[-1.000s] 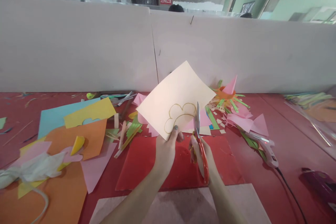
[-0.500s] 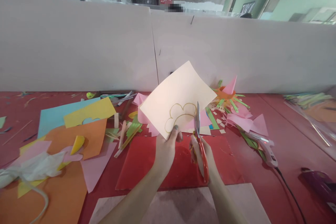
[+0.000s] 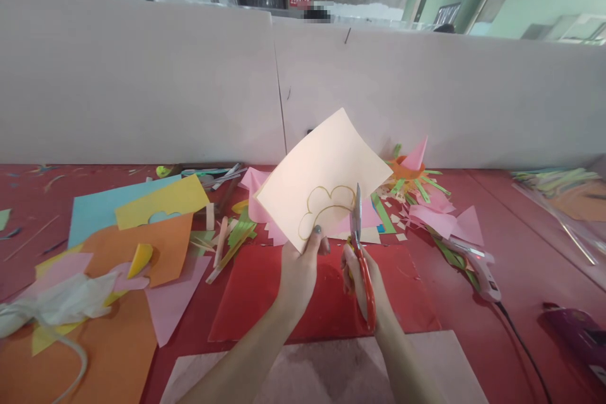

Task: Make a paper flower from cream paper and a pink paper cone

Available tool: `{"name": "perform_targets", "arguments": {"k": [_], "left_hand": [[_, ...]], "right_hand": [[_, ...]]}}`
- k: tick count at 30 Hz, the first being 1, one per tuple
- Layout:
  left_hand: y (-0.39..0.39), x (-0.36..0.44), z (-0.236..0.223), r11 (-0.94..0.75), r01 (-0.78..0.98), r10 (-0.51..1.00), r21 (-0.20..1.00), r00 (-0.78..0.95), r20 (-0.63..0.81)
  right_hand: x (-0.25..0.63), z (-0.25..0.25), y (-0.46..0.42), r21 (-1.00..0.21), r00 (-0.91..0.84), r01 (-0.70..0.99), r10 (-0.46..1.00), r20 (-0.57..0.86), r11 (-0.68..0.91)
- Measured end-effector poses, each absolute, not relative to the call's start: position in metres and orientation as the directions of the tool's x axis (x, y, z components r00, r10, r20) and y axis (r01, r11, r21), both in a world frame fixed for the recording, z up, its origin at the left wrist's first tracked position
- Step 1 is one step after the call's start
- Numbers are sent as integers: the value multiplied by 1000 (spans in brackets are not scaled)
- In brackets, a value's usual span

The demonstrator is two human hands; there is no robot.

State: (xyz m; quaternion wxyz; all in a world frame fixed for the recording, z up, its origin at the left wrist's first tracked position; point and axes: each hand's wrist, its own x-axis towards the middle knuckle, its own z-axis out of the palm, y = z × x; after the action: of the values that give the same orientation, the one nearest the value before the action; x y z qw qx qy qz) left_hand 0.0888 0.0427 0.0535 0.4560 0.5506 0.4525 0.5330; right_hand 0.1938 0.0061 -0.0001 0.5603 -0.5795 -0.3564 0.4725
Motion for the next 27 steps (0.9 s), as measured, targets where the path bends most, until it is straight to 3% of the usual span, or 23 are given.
{"name": "perform_targets", "arguments": {"k": [9, 27], "left_hand": [[43, 87, 52, -171, 12, 985, 985, -27, 171], [41, 88, 53, -155, 17, 988, 988, 21, 155]], "right_hand": [[198, -6, 11, -972, 232, -160, 951, -205, -171], [194, 7, 3, -990, 314, -73, 940, -135, -118]]}}
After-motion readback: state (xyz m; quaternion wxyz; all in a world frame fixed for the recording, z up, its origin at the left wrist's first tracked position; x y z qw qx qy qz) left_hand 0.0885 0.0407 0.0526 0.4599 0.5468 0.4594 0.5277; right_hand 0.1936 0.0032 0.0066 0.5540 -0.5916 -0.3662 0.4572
